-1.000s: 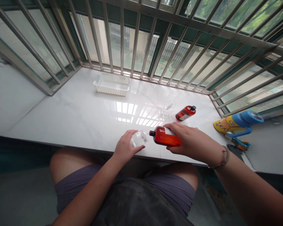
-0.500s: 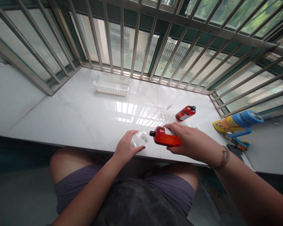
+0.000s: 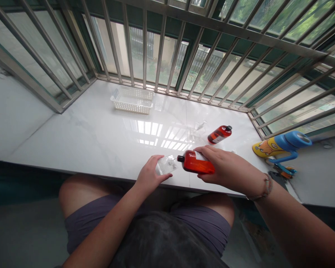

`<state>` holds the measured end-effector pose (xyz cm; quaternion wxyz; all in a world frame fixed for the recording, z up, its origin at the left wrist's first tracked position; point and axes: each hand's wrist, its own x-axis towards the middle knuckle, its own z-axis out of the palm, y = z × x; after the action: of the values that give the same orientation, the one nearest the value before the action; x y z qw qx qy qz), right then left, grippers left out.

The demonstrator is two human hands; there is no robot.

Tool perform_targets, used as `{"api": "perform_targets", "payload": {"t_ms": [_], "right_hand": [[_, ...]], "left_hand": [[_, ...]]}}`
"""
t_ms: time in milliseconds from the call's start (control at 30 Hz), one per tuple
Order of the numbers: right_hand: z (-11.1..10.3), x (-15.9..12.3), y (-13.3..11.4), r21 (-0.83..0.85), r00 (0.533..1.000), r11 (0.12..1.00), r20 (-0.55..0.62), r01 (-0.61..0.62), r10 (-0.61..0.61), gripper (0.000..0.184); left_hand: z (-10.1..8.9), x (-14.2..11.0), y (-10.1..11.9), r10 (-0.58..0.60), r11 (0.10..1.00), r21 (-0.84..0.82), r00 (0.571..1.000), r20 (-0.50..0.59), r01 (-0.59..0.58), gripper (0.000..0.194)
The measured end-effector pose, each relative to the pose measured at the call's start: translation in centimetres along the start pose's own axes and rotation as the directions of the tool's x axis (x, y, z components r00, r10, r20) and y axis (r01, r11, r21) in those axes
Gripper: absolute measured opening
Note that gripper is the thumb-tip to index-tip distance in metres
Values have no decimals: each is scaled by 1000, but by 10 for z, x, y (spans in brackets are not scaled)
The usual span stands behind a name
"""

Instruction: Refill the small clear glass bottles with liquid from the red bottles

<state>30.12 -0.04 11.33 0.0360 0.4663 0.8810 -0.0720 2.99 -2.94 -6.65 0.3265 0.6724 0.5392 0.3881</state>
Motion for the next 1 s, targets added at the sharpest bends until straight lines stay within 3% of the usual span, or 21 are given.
{"api": "perform_targets", "payload": {"t_ms": [1000], "right_hand": [[-2, 0, -4, -8, 998, 1000, 51, -28, 28, 65]], "left_hand": [[1, 0, 2, -86, 996, -4, 996, 31, 86, 67]]}}
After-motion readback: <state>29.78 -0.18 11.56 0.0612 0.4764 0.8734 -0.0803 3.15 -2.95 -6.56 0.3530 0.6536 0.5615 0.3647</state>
